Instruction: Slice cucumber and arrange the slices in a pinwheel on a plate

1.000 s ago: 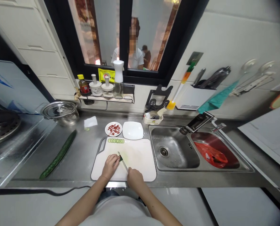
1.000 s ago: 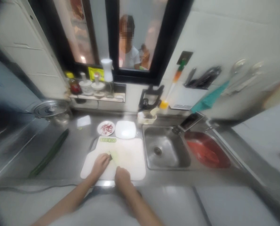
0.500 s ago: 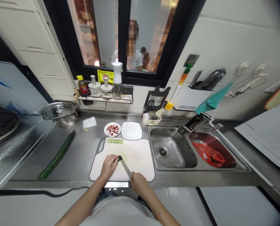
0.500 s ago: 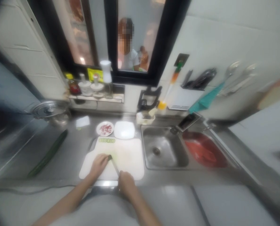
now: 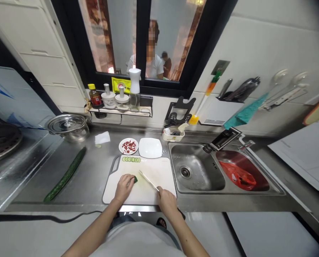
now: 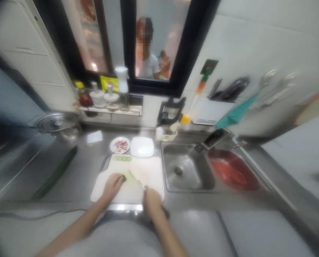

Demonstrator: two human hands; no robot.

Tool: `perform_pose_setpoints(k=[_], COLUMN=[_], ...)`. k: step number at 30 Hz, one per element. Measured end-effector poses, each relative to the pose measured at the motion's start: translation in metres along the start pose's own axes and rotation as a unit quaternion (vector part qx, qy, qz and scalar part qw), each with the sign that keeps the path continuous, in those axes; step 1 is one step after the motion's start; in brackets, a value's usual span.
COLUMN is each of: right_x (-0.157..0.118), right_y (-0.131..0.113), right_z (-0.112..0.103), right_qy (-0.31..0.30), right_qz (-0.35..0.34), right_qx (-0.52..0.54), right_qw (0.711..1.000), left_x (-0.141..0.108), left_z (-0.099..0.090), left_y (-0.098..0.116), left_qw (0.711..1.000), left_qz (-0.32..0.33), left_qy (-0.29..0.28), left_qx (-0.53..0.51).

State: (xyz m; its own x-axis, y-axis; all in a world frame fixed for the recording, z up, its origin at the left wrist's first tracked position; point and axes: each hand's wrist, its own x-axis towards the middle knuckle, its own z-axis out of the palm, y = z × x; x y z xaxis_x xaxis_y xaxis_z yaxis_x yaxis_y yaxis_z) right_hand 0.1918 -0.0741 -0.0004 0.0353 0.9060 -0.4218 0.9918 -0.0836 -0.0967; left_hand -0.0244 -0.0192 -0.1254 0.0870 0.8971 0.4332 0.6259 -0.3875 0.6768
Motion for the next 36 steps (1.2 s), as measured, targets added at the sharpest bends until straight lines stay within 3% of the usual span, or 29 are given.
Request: perform_pose_setpoints(k=[8,13,15,19,23,28,36], right_x=[0.009,0.009,0.008,0.007,0.006,0.005,0.004], right_y=[0.007,0.004,0.003,0.000,0.001,0.003,0.007], right_z=[0.001,0.001,-0.001,-0.001,0.001,0.000,-0.001], right_qy=[0.085,0.114,0.114,0.122,0.137,0.127,0.110], right_qz=[0.006,-0.008,-0.013,-0.033,-0.053,-0.046,-0.033], right_qx=[0.024,0.017,0.005,-0.013,-0.020,-0.021,-0.027], right_qw=[0.996,0.993,0.993,0.992,0.989,0.991,0.993], left_x=[0.005,0.022,0.032,0.051,0.061,0.064,0.066], left_z=[-0.004,-0.011,-0.013,-0.013,-0.009,-0.005,0.004], left_y=[0.008,0.029,0.041,0.066,0.081,0.085,0.089], left_qw=[0.998,0.993,0.997,0.997,0.991,0.987,0.988], left_qz=[-0.052,-0.084,-0.055,0.000,0.021,0.022,-0.002], left_qy=[0.035,0.077,0.046,-0.071,-0.128,-0.156,-0.152], left_qx=[-0.015,-0.010,-0.001,0.027,0.037,0.027,-0.009])
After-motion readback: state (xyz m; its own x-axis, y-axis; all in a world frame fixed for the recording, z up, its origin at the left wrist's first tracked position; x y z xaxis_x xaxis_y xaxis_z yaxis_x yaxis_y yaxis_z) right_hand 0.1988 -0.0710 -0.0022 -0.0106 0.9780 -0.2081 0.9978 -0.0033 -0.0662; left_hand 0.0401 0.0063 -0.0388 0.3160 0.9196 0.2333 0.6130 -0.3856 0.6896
